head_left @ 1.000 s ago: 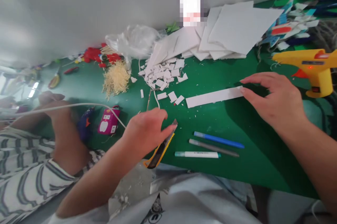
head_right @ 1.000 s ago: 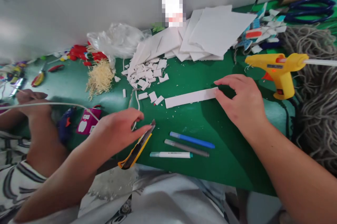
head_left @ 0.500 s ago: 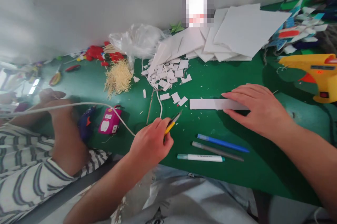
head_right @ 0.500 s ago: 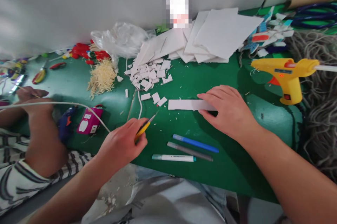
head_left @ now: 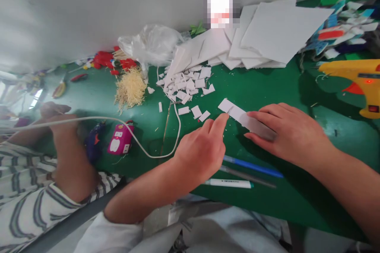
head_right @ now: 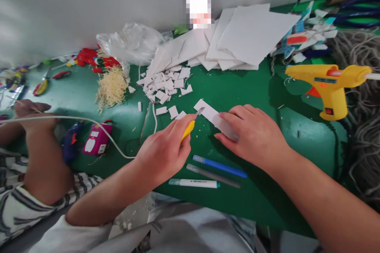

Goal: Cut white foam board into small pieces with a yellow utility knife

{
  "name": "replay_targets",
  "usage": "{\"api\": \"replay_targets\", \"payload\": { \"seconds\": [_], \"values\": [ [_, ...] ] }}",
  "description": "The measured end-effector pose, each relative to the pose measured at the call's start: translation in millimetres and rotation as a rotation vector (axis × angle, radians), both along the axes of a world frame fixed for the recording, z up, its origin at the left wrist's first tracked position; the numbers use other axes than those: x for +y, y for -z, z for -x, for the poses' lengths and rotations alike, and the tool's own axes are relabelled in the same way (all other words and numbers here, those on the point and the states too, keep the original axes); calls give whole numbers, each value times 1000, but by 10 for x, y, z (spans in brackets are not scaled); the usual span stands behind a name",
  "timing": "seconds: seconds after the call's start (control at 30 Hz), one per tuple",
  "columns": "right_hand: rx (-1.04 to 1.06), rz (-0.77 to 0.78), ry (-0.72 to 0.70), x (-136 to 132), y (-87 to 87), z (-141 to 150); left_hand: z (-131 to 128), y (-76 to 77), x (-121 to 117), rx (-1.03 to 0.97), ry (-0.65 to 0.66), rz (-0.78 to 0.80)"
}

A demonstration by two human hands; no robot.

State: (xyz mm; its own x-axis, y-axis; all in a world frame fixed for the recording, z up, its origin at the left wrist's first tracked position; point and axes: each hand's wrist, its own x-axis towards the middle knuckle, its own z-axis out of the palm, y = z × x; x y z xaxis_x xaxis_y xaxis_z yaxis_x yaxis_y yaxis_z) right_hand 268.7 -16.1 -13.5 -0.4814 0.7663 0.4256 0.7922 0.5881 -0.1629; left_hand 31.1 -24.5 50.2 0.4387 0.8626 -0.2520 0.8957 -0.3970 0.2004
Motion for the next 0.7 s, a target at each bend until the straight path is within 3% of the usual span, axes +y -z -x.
{"api": "replay_targets", "payload": {
  "seconds": [0.3,0.7],
  "values": [
    [-13,40,-27,14,36,-7,2,59,84,26,133,13],
    [-21,-27,-72,20,29,68,-116,22,122,137,144,135]
  ]
}}
